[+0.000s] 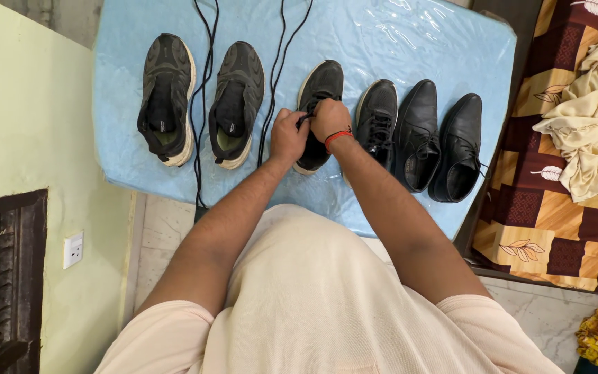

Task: The person sits at a table with several pairs of shoes laid out and removes the laces from the shoes, pulling the laces out through the eyelets. They then thread the laces back through the eyelets to re-lace the shoes, working on one shoe at a time.

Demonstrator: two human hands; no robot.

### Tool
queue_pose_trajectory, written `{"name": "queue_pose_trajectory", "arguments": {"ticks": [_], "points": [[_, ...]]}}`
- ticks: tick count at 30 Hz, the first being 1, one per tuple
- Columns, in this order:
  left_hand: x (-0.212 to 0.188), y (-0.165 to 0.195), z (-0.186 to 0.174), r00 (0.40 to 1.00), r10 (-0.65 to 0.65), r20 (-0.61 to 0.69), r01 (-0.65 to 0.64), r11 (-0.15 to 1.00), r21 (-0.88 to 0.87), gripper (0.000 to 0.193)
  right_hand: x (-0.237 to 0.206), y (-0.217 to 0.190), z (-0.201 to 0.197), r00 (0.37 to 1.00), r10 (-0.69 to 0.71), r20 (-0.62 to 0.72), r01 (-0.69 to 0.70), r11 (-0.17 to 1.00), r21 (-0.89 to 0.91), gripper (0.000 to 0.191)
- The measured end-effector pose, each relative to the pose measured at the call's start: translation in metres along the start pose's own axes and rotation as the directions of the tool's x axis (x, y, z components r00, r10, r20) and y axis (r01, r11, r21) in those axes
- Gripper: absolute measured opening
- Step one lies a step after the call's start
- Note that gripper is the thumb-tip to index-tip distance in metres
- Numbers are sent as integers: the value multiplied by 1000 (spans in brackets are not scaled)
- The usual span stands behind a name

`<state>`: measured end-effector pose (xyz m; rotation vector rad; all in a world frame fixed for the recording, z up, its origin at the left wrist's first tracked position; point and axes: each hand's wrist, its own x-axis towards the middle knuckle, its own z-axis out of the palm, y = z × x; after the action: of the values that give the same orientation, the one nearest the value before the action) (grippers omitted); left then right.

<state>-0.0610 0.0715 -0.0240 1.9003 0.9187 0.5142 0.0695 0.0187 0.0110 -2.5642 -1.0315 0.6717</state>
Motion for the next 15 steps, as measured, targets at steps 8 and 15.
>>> {"name": "queue_pose_trajectory", "arguments": {"ticks": [8,15], "points": [[7,2,-10,996,-37,83,36,999,9,24,-5,6,9,981,-97,-165,121,982,142,14],[6,11,-7,995,-70,67,65,996,67,21,-1,6,-5,963,210,169,-264,862,433,11]]}}
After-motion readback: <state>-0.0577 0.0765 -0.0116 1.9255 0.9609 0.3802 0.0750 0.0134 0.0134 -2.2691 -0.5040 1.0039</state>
